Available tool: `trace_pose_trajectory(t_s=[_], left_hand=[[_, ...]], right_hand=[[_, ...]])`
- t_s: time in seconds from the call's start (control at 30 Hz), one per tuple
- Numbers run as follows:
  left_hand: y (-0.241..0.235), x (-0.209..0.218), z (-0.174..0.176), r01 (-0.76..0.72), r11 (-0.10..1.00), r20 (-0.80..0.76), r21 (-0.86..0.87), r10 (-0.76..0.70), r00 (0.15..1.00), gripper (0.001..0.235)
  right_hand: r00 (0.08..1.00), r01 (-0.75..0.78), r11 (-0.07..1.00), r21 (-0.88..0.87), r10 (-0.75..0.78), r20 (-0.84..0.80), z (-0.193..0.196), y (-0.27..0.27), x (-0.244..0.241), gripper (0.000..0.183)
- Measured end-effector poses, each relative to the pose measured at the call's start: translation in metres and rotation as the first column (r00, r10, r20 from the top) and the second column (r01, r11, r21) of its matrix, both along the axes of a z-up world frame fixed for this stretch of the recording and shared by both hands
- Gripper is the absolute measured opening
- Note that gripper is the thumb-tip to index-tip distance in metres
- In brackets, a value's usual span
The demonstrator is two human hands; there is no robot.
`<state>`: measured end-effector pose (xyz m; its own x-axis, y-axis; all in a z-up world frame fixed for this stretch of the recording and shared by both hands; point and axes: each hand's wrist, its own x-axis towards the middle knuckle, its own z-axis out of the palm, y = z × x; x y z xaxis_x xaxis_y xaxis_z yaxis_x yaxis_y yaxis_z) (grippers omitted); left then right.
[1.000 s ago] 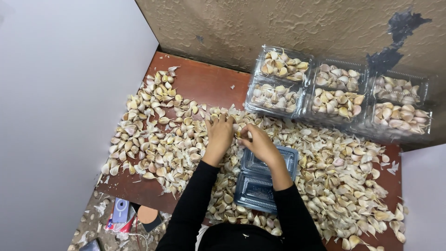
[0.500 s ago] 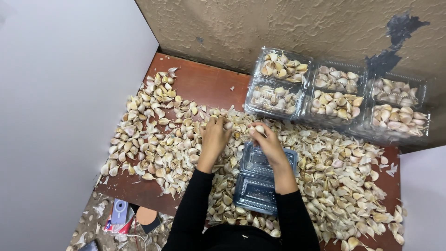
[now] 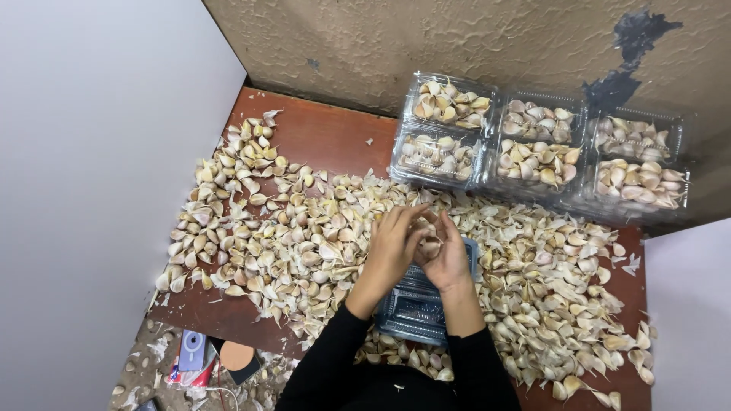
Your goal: The person sorts garlic cloves from a large pile on a table and places them into clear plastic containers by hand.
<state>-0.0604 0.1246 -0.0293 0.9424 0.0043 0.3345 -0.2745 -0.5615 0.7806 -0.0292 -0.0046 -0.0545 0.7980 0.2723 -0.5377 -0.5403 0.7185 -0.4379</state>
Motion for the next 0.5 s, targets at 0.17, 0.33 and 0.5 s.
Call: trace_pose_trajectory(t_s=[0.17, 0.33, 0.5], left_hand=[[-0.014, 0.015, -0.063, 0.004, 0.993, 0.099, 0.117, -0.016, 0.995, 0.021], [-0.026, 0.012, -0.045, 0.158, 0.908, 0.137, 0.389, -0.226, 0.965, 0.023], [-0.027, 0.042, -0.053, 0.204, 0.902, 0.071, 0.381, -0.248, 0.966, 0.036]], right_hand=[[0.997, 0.051, 0.978, 0.201, -0.061, 0.045, -0.040, -0.045, 0.017, 0.025], [0.987, 0.100, 0.896, 0.433, -0.143, 0.069, -0.070, -0.094, 0.030, 0.023], [0.982, 0.182, 0.784, 0.594, -0.172, -0.075, -0.068, -0.121, 0.028, 0.021]])
